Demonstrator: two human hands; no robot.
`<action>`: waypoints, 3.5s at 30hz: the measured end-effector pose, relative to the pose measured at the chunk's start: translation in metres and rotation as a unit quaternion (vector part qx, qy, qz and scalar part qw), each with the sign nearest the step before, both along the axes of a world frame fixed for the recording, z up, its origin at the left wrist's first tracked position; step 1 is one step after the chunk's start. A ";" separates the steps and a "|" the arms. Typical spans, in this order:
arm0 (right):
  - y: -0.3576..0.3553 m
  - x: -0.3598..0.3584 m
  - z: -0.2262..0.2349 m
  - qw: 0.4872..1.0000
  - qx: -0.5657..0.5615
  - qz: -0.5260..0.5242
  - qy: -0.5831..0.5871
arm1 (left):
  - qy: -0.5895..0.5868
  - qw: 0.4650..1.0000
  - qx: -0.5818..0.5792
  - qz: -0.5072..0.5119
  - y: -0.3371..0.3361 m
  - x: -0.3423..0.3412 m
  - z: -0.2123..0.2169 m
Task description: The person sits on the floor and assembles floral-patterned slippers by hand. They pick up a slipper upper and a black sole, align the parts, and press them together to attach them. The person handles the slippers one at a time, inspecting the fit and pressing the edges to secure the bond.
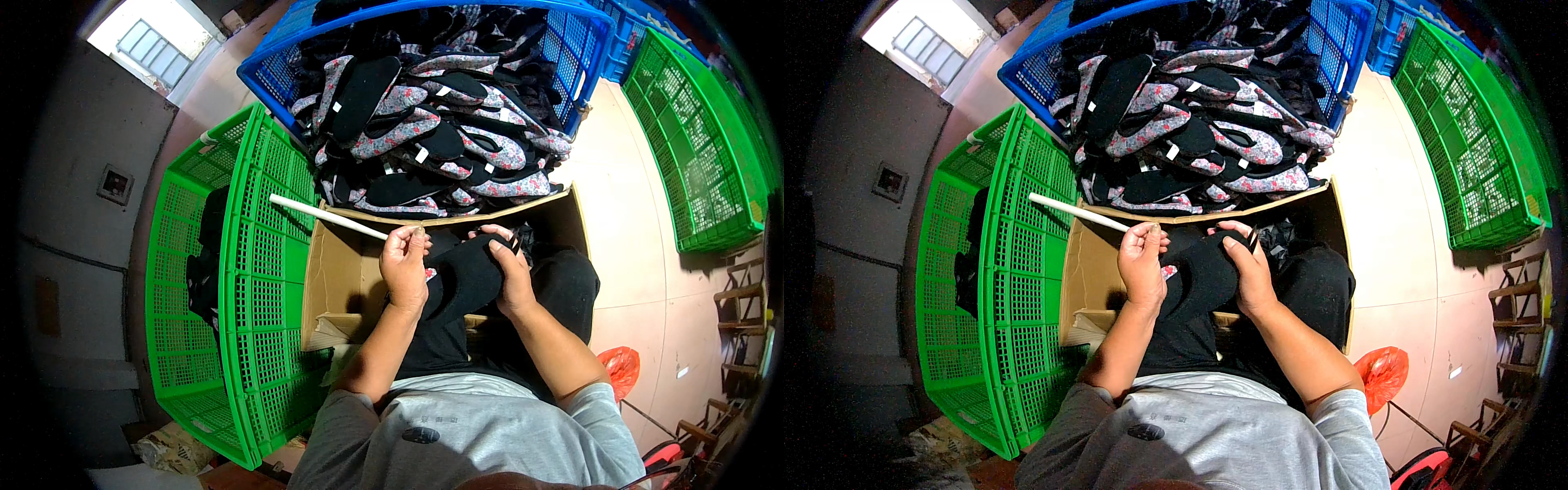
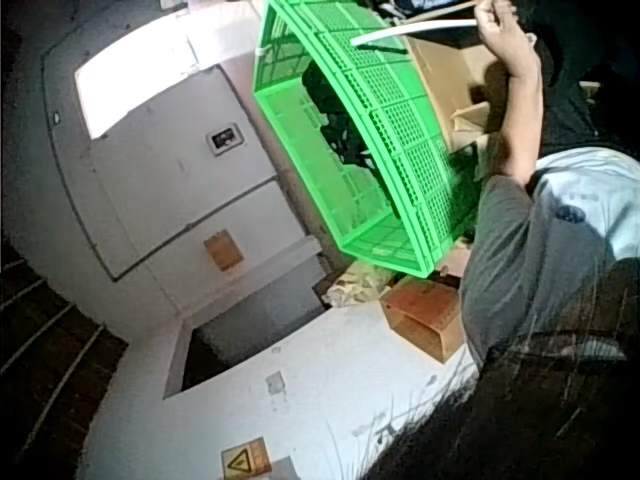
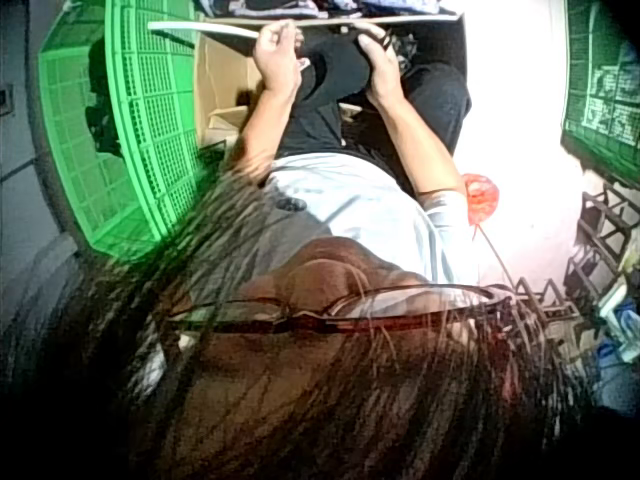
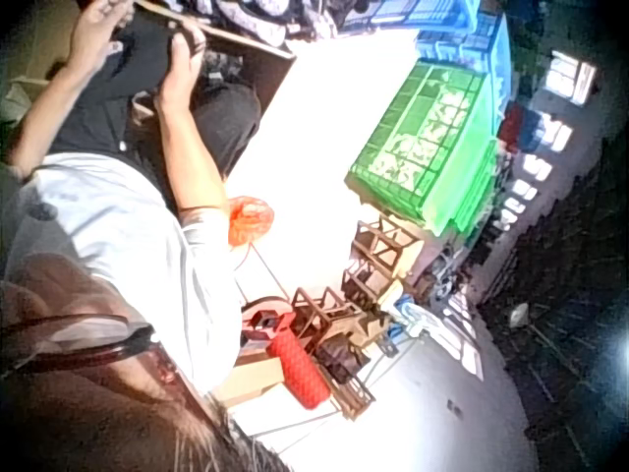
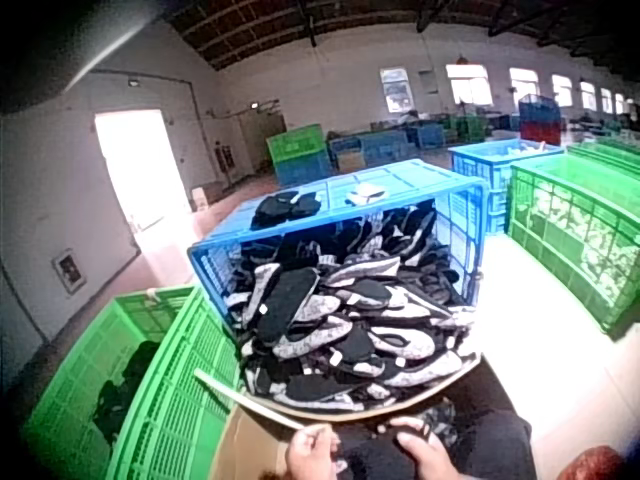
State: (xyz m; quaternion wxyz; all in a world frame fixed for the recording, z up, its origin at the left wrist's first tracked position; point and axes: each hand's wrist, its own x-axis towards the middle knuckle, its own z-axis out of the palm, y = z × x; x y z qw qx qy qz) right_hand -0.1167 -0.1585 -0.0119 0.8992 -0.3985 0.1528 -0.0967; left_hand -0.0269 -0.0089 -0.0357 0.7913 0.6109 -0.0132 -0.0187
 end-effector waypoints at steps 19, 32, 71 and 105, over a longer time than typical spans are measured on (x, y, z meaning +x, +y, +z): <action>0.000 0.000 0.000 1.000 -0.010 0.001 -0.003 | 0.009 0.997 -0.067 -0.027 0.004 0.001 0.000; 0.000 0.000 0.001 1.000 -0.010 -0.001 -0.008 | 0.008 0.999 -0.051 -0.016 0.004 0.001 -0.002; 0.001 0.000 0.001 1.000 -0.024 -0.001 0.011 | 0.026 0.997 -0.057 -0.049 0.004 0.003 0.000; 0.000 0.000 0.000 0.999 -0.039 -0.002 0.014 | -0.036 0.999 0.007 -0.032 -0.004 0.002 0.001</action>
